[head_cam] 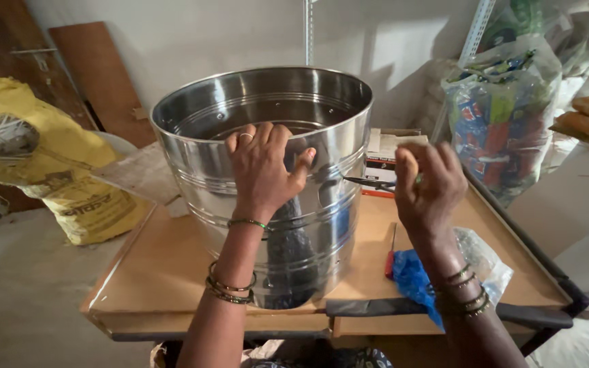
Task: The person uses a screwdriver to work on the rim of a large metal container, then picks up a small metal piece and inserts it into a hole on the side. They rotate the container to access different areas and continue to manipulate the metal piece with their hands.
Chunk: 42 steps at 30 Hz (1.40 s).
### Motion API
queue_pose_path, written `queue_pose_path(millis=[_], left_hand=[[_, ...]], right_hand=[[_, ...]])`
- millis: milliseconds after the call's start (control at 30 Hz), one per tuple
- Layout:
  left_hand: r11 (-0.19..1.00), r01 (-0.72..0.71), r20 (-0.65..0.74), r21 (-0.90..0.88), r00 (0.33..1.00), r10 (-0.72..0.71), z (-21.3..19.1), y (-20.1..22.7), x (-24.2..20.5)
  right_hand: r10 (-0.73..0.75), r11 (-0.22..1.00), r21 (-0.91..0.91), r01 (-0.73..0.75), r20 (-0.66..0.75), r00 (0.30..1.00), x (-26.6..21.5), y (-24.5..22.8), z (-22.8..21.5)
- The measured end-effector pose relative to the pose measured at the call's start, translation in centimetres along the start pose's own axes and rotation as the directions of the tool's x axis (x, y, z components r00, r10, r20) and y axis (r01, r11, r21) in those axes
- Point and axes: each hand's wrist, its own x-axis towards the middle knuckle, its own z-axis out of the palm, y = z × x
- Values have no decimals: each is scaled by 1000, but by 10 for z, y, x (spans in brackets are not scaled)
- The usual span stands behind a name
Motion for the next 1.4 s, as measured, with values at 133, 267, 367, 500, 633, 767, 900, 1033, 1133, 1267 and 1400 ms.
queue_pose_path(millis=[133,267,367,500,633,767,900,1033,1133,1267,1400], left_hand=[[999,32,44,3,999,-32,-2,3,1],[998,62,31,-17,998,-61,-4,9,0],[999,37,17,-31,999,-36,-7,12,-1],[998,29,-26,-47,999,-30,-8,13,3],[993,35,-20,-115,999,-38,-8,13,1],[996,55,5,-73,998,-55,-7,12,1],[997,53,4,-51,999,-53,-5,13,2],[995,52,14,-87,999,-51,-5,12,3],[995,55,14,-81,998,-54,-4,11,-1],[997,40,-3,-72,999,-41,-1,10,0],[993,69,46,-97,997,-65,2,12,1]], right_hand=[[-58,985,152,79,-137,989,24,-9,10],[10,980,201,10,-97,995,55,-14,23],[-133,925,361,123,2,991,72,-32,69],[-172,926,347,147,42,984,84,-43,90],[-461,856,266,444,0,888,73,-31,66],[-696,715,13,699,-75,714,62,-19,52],[-399,917,-5,399,12,917,61,10,56],[-132,990,-42,135,55,990,66,41,67],[-45,993,-105,50,56,997,68,54,78],[62,963,-266,-32,105,993,82,61,104],[53,956,-294,-15,124,991,86,72,111]])
